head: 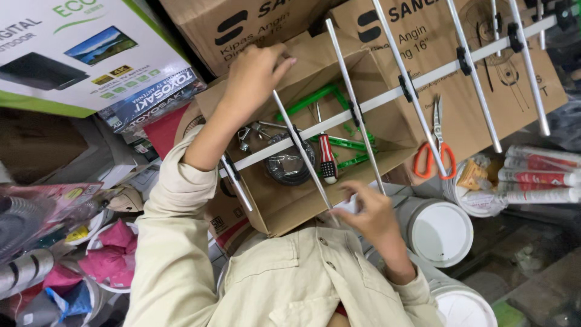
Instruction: The person assembles an antenna by fitting metal rods into a plastic frame, connecting a cable, and using a screwdriver to secure the components.
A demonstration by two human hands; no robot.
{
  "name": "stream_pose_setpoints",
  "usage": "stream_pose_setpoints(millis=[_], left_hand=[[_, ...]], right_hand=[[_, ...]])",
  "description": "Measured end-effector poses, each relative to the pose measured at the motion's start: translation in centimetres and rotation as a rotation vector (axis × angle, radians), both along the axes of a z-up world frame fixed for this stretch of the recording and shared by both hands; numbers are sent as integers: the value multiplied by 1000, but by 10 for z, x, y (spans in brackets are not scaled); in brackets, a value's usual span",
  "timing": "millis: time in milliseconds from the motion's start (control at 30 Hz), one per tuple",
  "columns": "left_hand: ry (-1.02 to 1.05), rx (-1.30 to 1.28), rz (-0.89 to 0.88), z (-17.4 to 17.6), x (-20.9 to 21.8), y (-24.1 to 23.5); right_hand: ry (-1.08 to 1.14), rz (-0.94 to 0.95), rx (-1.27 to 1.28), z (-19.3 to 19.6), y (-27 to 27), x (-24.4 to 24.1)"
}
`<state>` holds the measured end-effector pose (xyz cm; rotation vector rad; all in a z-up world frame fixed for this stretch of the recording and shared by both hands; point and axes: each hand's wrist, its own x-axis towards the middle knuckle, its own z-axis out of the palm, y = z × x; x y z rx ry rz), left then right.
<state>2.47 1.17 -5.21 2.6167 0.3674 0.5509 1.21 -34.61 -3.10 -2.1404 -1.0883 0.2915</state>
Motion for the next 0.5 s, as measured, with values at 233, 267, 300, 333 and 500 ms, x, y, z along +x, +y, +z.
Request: stream_pose_setpoints(millis=[233, 267, 300, 333, 500], left_hand=[[-85, -32, -4, 9, -7, -7], [-91, -12, -5, 8, -6, -8], [-97, 7, -9, 7, -5, -9], [-59, -7, 1, 6, -5, -9], [-43, -6, 16, 3, -4, -9]], right_hand=[[650, 155, -167, -57, 1, -2], [770, 158, -120, -65, -2, -1], [857, 162, -85, -72, -3, 0], [943, 166, -50, -78, -2, 1], [877, 119, -61, -72, 0, 0]])
